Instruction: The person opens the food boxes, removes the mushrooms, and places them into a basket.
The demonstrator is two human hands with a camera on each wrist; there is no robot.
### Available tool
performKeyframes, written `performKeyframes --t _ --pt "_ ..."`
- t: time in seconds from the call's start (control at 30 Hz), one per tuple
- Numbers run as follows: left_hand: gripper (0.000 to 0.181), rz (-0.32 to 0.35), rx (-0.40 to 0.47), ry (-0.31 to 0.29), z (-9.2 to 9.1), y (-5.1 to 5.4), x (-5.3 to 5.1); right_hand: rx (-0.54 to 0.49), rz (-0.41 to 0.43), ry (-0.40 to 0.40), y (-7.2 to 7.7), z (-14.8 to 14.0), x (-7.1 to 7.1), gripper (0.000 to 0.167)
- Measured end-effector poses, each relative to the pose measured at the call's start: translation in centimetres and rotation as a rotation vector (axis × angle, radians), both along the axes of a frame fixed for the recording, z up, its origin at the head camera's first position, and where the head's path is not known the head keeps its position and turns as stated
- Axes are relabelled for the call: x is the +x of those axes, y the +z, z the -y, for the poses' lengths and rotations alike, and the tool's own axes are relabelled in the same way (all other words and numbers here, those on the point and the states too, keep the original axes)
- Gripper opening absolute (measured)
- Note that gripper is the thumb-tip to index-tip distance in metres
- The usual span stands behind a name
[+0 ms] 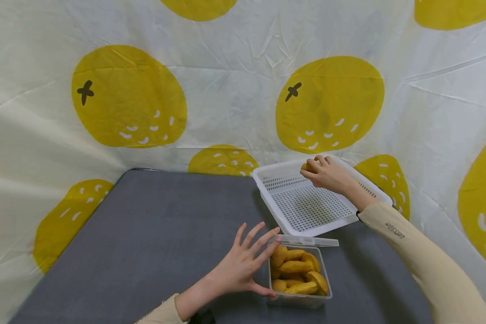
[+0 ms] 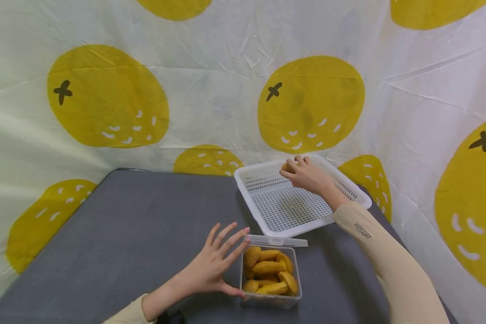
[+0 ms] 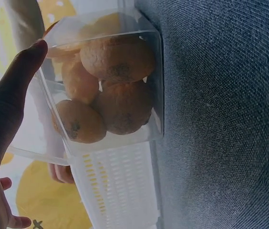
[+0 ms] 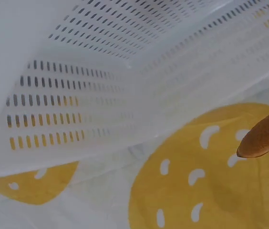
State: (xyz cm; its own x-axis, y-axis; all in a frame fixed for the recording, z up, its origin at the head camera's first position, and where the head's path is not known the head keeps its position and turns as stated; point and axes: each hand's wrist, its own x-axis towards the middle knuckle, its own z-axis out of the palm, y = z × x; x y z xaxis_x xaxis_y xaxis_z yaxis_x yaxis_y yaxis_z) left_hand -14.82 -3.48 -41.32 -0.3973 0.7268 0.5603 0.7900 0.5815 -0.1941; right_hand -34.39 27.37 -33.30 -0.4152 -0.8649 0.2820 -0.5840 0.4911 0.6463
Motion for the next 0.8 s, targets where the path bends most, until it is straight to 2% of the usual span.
performKeyframes --t 0.07,0.2,0.37,0.8 --pt "0.120 0.006 0.000 0.001 0.0 0.0 0.0 0.032 0.023 -0.005 -0.3 0.2 -0.5 0.045" --pt "0.120 0.014 -0.004 0.006 0.0 0.0 0.1 0.090 0.013 -0.011 -1.0 0.6 -1.3 0.043" --pt "0.120 0.009 -0.010 0.009 0.0 0.0 0.1 0.102 -0.014 0.008 -1.8 0.9 -2.1 0.041" --pt "0.120 0.032 -0.003 0.002 -0.1 0.2 0.1 0.184 -0.051 0.017 -2.6 1.6 -3.0 0.044"
